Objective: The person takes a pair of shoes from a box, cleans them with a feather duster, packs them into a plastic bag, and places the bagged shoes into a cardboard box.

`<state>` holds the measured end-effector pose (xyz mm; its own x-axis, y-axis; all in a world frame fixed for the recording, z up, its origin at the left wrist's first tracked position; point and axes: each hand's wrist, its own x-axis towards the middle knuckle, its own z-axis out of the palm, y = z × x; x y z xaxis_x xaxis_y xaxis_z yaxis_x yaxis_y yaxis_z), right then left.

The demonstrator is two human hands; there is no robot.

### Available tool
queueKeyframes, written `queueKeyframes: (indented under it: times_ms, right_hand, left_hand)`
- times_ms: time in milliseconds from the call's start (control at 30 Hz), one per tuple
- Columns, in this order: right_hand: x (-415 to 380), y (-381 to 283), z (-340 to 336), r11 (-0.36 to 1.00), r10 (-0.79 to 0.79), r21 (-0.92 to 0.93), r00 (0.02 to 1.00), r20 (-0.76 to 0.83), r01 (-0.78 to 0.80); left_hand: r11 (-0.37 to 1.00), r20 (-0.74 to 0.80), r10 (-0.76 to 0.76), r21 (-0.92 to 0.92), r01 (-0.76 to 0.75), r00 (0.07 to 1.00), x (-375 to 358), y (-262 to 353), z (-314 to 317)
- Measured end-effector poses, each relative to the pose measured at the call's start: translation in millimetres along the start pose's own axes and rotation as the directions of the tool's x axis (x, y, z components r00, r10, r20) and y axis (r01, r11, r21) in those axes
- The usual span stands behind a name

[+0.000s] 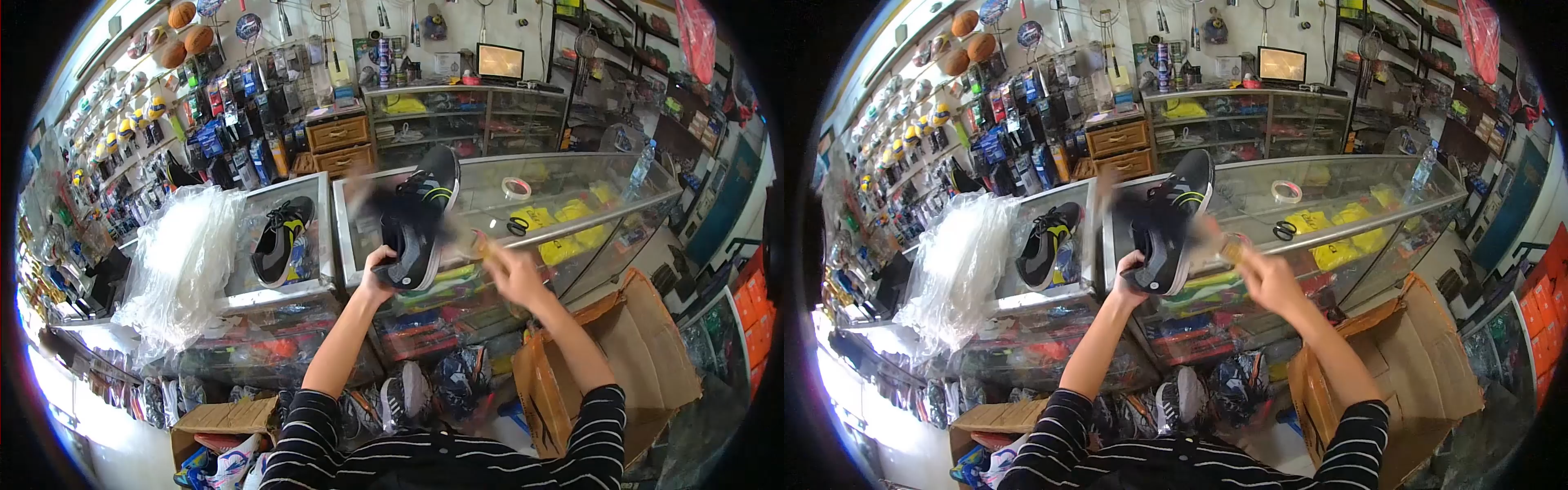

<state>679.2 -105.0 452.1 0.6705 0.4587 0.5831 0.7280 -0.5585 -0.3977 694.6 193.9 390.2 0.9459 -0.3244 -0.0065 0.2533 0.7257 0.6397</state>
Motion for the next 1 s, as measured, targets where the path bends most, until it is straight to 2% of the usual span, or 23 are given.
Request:
queueKeyframes:
  times_ms: [33, 67, 100, 167, 200, 233, 300, 333, 367, 433, 467, 500, 567, 633, 667, 700, 733, 767, 833, 867, 900, 967, 1000]
  right_hand:
    - [13, 0, -5, 0.978, 0.203, 0.062, 0.972, -0.121, -0.197]
    - [21, -5, -9, 0.971, 0.190, 0.180, 0.964, -0.184, -0.157]
    - [17, -9, -6, 0.970, 0.192, 0.183, 0.965, -0.180, -0.158]
    - [15, -15, -4, 0.989, -0.147, -0.003, 0.985, -0.092, 0.147]
    - [19, -12, -10, 0.987, -0.127, -0.104, 0.991, -0.043, 0.122]
    - [29, -10, -15, 0.988, -0.124, -0.099, 0.991, -0.040, 0.120]
    - [50, -6, -24, 0.959, 0.268, 0.111, 0.960, -0.077, -0.259]
    - [47, -2, -14, 0.990, 0.141, 0.023, 0.972, -0.188, -0.140]
    - [42, -1, -1, 0.995, -0.065, 0.057, 0.981, -0.182, 0.077]
    - [35, -17, 8, 0.982, -0.179, -0.076, 0.977, -0.113, 0.171]
    - [41, -6, 10, 0.999, -0.021, -0.047, 0.997, -0.080, 0.017]
    - [48, 3, 17, 0.990, 0.121, 0.091, 0.969, -0.215, -0.103]
    - [55, 23, 35, 0.905, 0.293, 0.380, 0.930, -0.223, -0.194]
    - [48, -7, 55, 0.653, 0.468, 0.663, 0.883, 0.027, -0.367]
    - [45, -18, 64, 0.482, 0.427, 0.794, 0.891, 0.157, -0.371]
    - [40, -23, 72, 0.334, 0.504, 0.766, 0.791, 0.347, -0.549]
    - [44, -31, 85, 0.452, 0.388, 0.810, 0.900, 0.198, -0.373]
    - [48, -36, 97, 0.539, 0.251, 0.824, 0.967, 0.041, -0.175]
    - [55, -30, 103, 0.523, 0.283, 0.825, 0.957, 0.068, -0.214]
    - [58, -27, 106, 0.510, 0.321, 0.822, 0.943, 0.091, -0.253]
    - [59, -22, 108, 0.507, 0.318, 0.825, 0.944, 0.089, -0.249]
    - [61, -15, 110, 0.439, 0.210, 0.891, 0.977, 0.023, -0.115]
    - [62, -20, 100, 0.480, 0.178, 0.865, 0.982, 0.064, -0.144]
  left_hand:
    - [0.997, -0.130, -0.033, -0.069, 0.024, 0.991, -1, 1, 6]
    - [0.999, -0.144, 0.051, 0.027, -0.048, 0.988, -6, 0, 11]
    - [0.999, -0.150, 0.050, 0.026, -0.047, 0.987, -15, 0, 21]
    - [0.957, -0.154, 0.202, 0.241, -0.162, 0.967, -29, 9, 47]
    - [0.967, -0.230, 0.153, 0.233, -0.099, 0.961, -36, 13, 51]
    - [0.968, -0.236, 0.151, 0.233, -0.095, 0.960, -37, 12, 48]
    - [0.914, -0.068, 0.248, 0.348, -0.210, 0.966, -36, 11, 42]
    - [0.903, -0.036, 0.265, 0.360, -0.235, 0.964, -37, 11, 42]
    - [0.899, -0.033, 0.275, 0.362, -0.245, 0.961, -39, 12, 43]
    - [0.934, -0.148, 0.237, 0.306, -0.184, 0.960, -50, 14, 51]
    - [0.938, -0.125, 0.234, 0.290, -0.190, 0.964, -46, 12, 35]
    - [0.939, -0.132, 0.230, 0.290, -0.184, 0.964, -50, 10, 37]
    - [0.907, -0.127, 0.352, 0.291, -0.304, 0.927, -54, 6, 47]
    - [0.849, -0.084, 0.414, 0.395, -0.352, 0.906, -56, 6, 59]
    - [0.766, -0.058, 0.485, 0.509, -0.393, 0.872, -52, 3, 59]
    - [0.669, -0.026, 0.550, 0.612, -0.422, 0.835, -46, -2, 56]
    - [0.577, 0.038, 0.567, 0.694, -0.430, 0.823, -40, -8, 50]
    - [0.513, 0.126, 0.594, 0.702, -0.495, 0.794, -37, -16, 45]
    - [0.413, 0.185, 0.592, 0.766, -0.493, 0.784, -47, -14, 53]
    - [0.493, 0.142, 0.539, 0.746, -0.448, 0.830, -53, -10, 55]
    - [0.471, 0.157, 0.514, 0.770, -0.430, 0.843, -59, -2, 58]
    - [0.562, 0.070, 0.491, 0.737, -0.377, 0.868, -54, 23, 43]
    - [0.580, -0.119, 0.573, 0.758, -0.299, 0.811, -45, 37, 32]
